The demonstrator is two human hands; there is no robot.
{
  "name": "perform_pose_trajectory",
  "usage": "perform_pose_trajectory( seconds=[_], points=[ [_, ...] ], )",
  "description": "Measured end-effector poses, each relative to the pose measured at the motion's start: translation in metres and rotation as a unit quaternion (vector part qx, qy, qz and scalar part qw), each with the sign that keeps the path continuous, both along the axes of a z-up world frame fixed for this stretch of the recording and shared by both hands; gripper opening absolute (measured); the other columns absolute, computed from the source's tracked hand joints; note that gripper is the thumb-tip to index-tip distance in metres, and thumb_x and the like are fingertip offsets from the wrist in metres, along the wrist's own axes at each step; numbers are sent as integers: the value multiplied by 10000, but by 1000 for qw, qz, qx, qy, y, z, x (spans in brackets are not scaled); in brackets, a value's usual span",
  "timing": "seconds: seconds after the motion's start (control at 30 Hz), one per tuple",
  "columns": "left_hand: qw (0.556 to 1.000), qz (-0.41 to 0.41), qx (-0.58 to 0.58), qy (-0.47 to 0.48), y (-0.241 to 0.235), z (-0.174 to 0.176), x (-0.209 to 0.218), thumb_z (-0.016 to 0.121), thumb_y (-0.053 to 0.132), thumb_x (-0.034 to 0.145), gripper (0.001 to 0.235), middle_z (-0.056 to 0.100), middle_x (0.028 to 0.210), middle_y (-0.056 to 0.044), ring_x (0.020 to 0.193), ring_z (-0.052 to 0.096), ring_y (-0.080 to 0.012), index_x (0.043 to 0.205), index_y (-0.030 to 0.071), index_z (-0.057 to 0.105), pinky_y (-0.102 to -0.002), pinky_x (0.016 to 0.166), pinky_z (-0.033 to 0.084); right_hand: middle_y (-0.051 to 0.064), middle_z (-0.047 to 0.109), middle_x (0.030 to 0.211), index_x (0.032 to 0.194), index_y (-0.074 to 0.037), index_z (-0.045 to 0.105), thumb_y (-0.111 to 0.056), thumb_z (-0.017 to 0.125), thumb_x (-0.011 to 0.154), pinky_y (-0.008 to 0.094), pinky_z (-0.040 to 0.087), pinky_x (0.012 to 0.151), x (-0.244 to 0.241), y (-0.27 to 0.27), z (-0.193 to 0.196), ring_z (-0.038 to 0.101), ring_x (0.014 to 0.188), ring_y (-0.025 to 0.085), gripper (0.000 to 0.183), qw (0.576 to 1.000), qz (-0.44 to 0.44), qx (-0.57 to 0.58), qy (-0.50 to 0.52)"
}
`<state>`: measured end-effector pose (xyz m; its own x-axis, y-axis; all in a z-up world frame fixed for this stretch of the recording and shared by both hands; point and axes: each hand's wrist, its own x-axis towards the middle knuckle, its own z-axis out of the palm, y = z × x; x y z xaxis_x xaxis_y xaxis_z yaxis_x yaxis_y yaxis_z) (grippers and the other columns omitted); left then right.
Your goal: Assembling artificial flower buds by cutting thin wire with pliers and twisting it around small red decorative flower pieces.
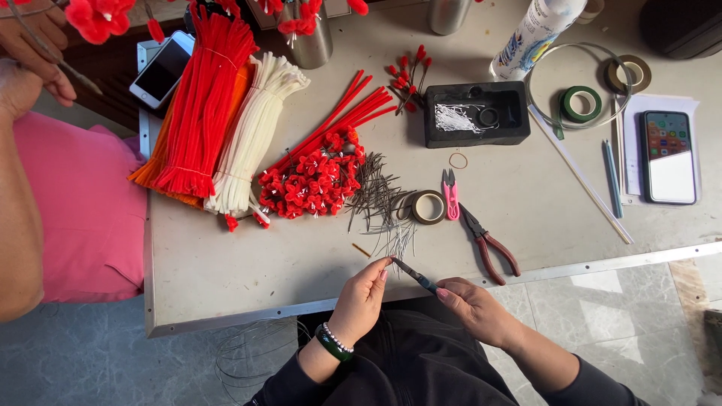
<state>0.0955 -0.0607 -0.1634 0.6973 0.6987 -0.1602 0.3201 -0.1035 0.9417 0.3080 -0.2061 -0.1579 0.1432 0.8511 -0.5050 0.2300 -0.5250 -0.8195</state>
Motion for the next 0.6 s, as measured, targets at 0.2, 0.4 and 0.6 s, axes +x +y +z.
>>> perform_pose_trajectory(
  seconds=[0.2,0.4,0.6],
  points=[
    [999,-12,31,21,0,-9,-1,465,253,1061,327,720,909,-49,801,671,-213,1257,70,652,-332,736,523,8,565,815,766,-95,576,-427,477,1042,286,461,801,-3,7,7,580,817,146,443,1000,22,-11,-13],
    [997,-34,52,36,-2,-23,-2,473,168,1056,250,670,802,-58,714,622,-231,1185,34,640,-353,671,487,8,521,688,825,-112,645,-597,392,984,285,426,666,-8,21,21,482,664,146,570,987,46,-153,-34],
    [993,-44,66,89,-6,-33,-1,463,173,1063,182,584,700,-69,623,544,-278,920,89,536,-403,602,410,13,514,616,721,-104,586,-620,369,990,290,443,643,-11,25,15,469,601,156,621,984,65,-164,-38]
  ],
)
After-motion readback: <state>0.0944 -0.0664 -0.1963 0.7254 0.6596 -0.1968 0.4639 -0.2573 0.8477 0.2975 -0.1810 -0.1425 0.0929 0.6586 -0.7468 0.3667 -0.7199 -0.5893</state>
